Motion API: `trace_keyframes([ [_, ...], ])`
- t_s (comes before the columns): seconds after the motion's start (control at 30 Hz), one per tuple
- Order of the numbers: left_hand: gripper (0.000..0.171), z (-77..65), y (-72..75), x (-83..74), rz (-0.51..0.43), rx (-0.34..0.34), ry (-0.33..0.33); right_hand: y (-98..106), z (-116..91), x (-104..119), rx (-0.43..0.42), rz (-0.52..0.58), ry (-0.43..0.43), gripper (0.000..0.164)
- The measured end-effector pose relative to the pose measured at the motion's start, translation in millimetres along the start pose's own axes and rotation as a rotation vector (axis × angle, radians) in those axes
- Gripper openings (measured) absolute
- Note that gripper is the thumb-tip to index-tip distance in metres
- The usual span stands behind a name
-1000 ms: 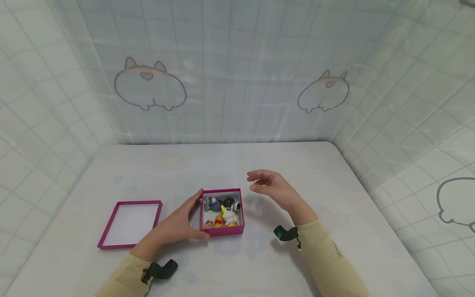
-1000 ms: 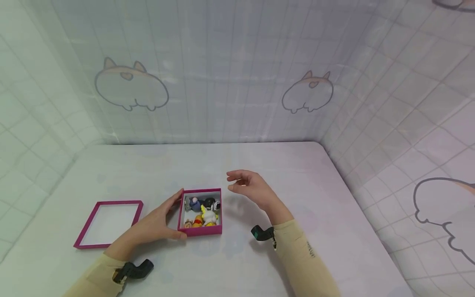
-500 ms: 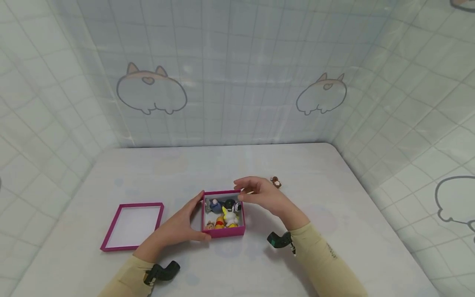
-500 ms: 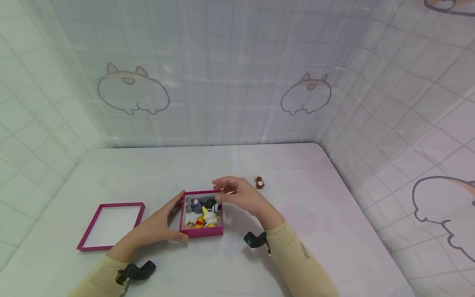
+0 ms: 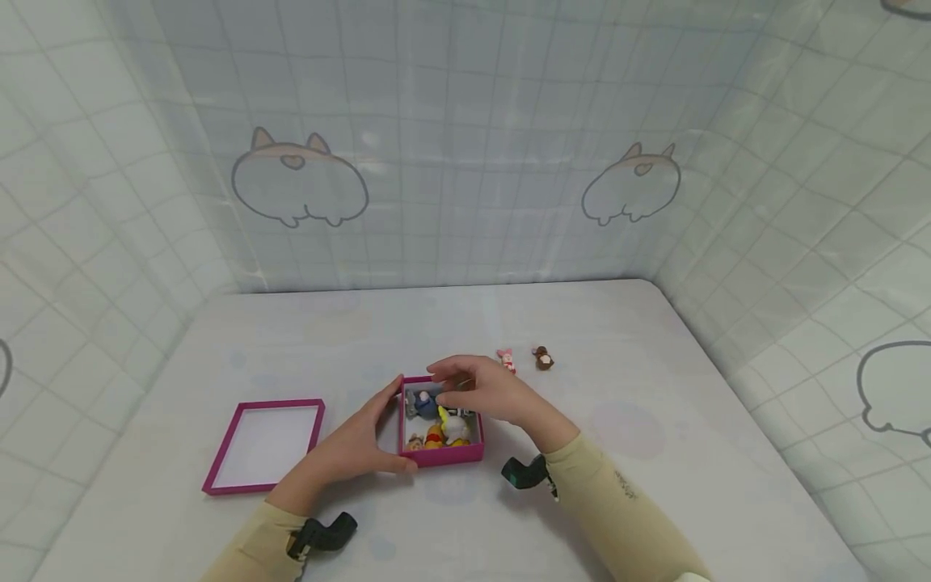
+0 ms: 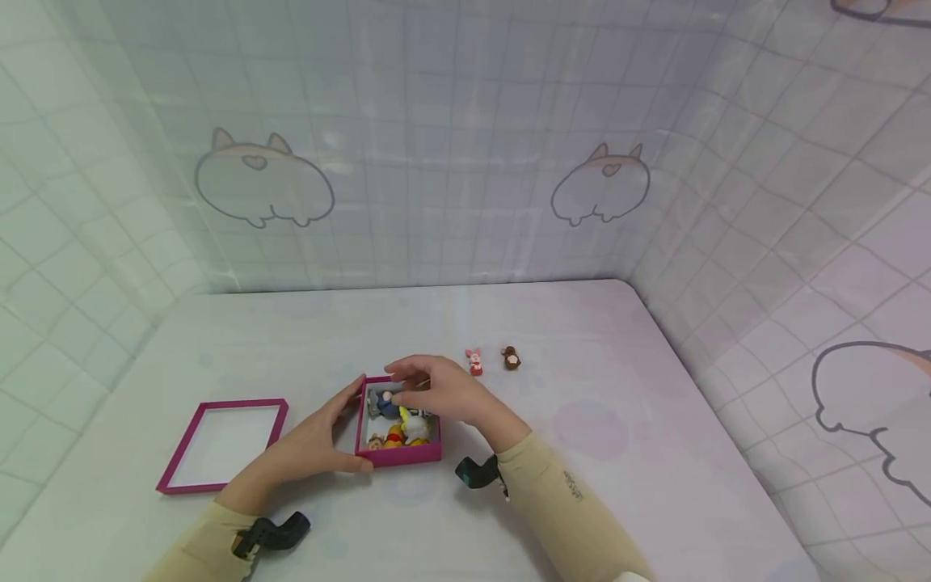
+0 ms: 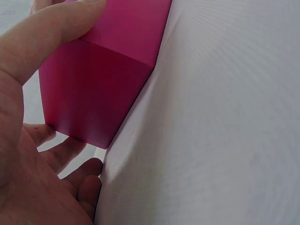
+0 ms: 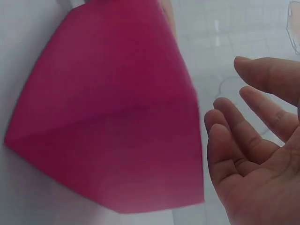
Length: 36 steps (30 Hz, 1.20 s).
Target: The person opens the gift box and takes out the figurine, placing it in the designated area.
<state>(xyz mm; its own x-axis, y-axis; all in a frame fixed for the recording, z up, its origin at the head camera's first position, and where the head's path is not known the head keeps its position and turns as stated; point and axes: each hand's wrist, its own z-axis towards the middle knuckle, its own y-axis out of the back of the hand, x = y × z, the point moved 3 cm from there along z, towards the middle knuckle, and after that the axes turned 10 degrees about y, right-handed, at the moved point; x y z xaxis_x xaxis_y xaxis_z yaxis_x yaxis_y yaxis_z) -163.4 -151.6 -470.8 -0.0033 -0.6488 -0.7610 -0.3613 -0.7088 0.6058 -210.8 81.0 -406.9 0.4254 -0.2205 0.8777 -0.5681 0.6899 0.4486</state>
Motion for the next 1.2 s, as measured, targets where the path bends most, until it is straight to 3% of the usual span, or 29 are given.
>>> trace_keyframes([
  [0.2, 0.130, 0.3, 0.1, 0.2, 0.008, -0.003, -0.011, -10, 8, -1, 0.031, -0.113, 0.004, 0.044],
  [0.43, 0.129, -0.1, -1.6, 1.8, 0.010, -0.008, -0.037, -19, 14, -2, 0.079, -0.334, 0.027, 0.044],
  [0.83, 0.129, 0.8, -1.7, 2.3, 0.024, -0.017, -0.047, -28, 19, -2, 0.123, -0.428, 0.074, 0.044],
  [1.2, 0.130, 2.0, -2.5, 1.5, 0.021, -0.014, -0.032, -44, 25, -3, 0.138, -0.647, 0.046, 0.042],
])
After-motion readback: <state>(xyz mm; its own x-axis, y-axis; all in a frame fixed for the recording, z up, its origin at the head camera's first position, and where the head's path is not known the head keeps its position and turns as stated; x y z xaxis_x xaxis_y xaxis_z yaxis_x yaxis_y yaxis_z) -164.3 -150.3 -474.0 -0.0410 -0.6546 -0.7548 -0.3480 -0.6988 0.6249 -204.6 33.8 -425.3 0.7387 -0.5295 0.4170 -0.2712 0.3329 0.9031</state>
